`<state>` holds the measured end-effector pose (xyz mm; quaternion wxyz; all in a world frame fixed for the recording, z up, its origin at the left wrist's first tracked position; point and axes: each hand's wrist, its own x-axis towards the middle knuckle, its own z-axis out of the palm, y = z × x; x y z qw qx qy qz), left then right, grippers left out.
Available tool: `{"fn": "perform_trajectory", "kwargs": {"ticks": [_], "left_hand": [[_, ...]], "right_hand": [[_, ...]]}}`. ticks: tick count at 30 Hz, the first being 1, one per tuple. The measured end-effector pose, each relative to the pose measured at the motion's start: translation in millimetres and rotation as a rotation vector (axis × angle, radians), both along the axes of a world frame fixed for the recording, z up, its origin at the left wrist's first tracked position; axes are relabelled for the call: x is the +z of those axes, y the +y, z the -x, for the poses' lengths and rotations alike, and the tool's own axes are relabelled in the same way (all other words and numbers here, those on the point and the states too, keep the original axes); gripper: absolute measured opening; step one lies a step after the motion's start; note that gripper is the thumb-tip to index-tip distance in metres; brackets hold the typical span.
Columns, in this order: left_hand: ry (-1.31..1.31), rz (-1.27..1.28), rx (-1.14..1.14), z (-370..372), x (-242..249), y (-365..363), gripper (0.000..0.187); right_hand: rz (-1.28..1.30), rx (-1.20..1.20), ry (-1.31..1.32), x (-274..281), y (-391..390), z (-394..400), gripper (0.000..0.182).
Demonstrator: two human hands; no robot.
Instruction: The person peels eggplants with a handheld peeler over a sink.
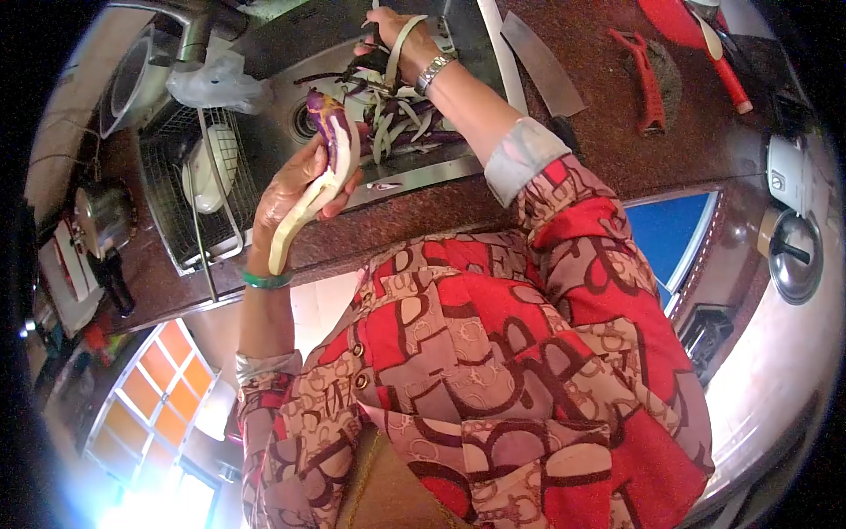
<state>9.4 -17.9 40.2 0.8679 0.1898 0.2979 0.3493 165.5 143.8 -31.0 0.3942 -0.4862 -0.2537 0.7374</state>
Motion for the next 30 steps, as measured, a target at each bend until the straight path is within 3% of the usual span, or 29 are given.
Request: {"fn": "perform_trajectory", "kwargs": {"ticks": [1, 4, 8, 11, 13, 16, 18, 21, 23, 25, 26, 27, 29, 30], "left_hand": [[-0.102, 0.018, 0.031, 1, -6, 0, 0.046], [-0.079, -0.003, 0.047, -3, -9, 2, 0.045], [-0.021, -0.003, 0.077, -5, -4, 3, 0.048], [-0.077, -0.016, 0.034, -1, -11, 2, 0.050], [-0.049, 0.008, -0.005, -4, -2, -4, 0.054], [-0.066, 0.046, 0.013, -9, 1, -7, 0.057], [-0.066, 0.061, 0.005, -8, 3, -5, 0.056], [-0.046, 0.055, -0.024, -7, -1, -3, 0.055], [-0.021, 0.047, -0.029, -4, -1, -2, 0.056], [0.051, 0.024, -0.055, -6, -3, -7, 0.060], [0.052, 0.030, -0.074, -6, -3, -5, 0.061], [0.054, 0.041, -0.087, -6, -2, -5, 0.062], [0.000, 0.030, -0.058, -4, -4, -3, 0.063], [-0.055, 0.030, -0.033, -4, -5, -4, 0.065]], "right_hand": [[0.063, -0.037, 0.065, 16, -5, -1, 0.027], [-0.042, 0.159, 0.120, 47, -26, 5, 0.030], [-0.244, 0.229, 0.016, 54, -31, 15, 0.029], [-0.055, 0.188, -0.096, 51, -14, 11, 0.027], [-0.086, 0.011, 0.051, -1, 4, 16, 0.027], [-0.039, 0.056, 0.019, 25, -6, 7, 0.028], [-0.049, 0.232, 0.020, 48, -16, 6, 0.027], [-0.097, 0.409, -0.186, 56, -21, 13, 0.031], [-0.176, 0.391, -0.205, 9, -4, 20, 0.033], [-0.509, 0.121, -0.040, 1, 4, 25, 0.029], [-0.267, 0.063, -0.242, -3, 6, 21, 0.029], [-0.037, 0.082, -0.075, 14, 5, 16, 0.026], [-0.180, 0.126, -0.174, 15, 4, 14, 0.028], [-0.158, 0.147, -0.077, 31, -5, 9, 0.029]]}}
